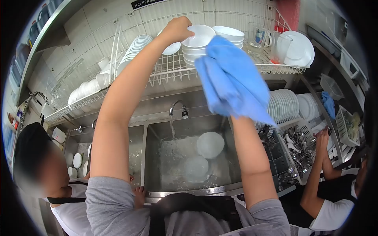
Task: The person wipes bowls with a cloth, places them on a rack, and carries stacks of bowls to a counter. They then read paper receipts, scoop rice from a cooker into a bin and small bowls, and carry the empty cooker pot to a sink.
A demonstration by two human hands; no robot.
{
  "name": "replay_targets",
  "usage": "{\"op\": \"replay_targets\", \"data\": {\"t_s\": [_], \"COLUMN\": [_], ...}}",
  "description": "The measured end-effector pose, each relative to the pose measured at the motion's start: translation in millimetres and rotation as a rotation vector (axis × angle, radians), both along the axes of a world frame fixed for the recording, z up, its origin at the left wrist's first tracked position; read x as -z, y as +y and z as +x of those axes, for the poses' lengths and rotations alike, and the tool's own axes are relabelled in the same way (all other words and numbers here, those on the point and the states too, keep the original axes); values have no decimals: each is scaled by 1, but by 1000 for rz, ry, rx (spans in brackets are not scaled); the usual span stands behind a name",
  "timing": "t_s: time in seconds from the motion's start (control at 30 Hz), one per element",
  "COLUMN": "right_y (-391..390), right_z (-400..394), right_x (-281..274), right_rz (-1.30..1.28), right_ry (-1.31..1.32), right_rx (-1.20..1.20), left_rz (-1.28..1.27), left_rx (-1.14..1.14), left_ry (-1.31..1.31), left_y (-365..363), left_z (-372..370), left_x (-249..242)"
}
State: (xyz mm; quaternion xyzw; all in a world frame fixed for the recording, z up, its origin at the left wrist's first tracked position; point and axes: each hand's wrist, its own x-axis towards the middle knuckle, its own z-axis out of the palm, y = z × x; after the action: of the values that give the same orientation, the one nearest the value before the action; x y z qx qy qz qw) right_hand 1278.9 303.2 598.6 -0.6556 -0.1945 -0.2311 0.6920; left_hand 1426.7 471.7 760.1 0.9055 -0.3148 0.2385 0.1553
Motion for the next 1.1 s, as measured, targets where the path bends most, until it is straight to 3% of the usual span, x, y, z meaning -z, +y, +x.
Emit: {"op": "replay_targets", "data": {"t_s": [0.13,0.33,0.4,0.53,0.67,0.77,0.87,0.97,1.1], "right_y": [9,-5,-12,-37,-71,-78,-94,-119,-113], "right_z": [35,47,39,-10,-47,-9,69,111,65], "right_x": [-18,-40,-44,-70,-131,-187,-238,-241,-200], "right_rz": [-239,-382,-415,-335,-55,-203,-546,-862,-675], "right_ry": [99,154,122,-158,-673,-867,-593,10,497], "right_rx": [-40,-85,-66,124,499,684,770,685,494], "left_rz": [-14,-234,-170,21,-77,-246,-233,-350,-779], "left_rx": [-13,-23,-31,17,17,-21,-33,43,67], "left_ry": [149,330,275,179,352,405,528,627,1124], "left_y": [11,12,12,12,11,7,12,26,34], "left_z": [0,6,4,-5,-10,-16,-16,-13,-41], "left_x": [-8,-6,-7,-16,-14,-9,-7,2,20]}}
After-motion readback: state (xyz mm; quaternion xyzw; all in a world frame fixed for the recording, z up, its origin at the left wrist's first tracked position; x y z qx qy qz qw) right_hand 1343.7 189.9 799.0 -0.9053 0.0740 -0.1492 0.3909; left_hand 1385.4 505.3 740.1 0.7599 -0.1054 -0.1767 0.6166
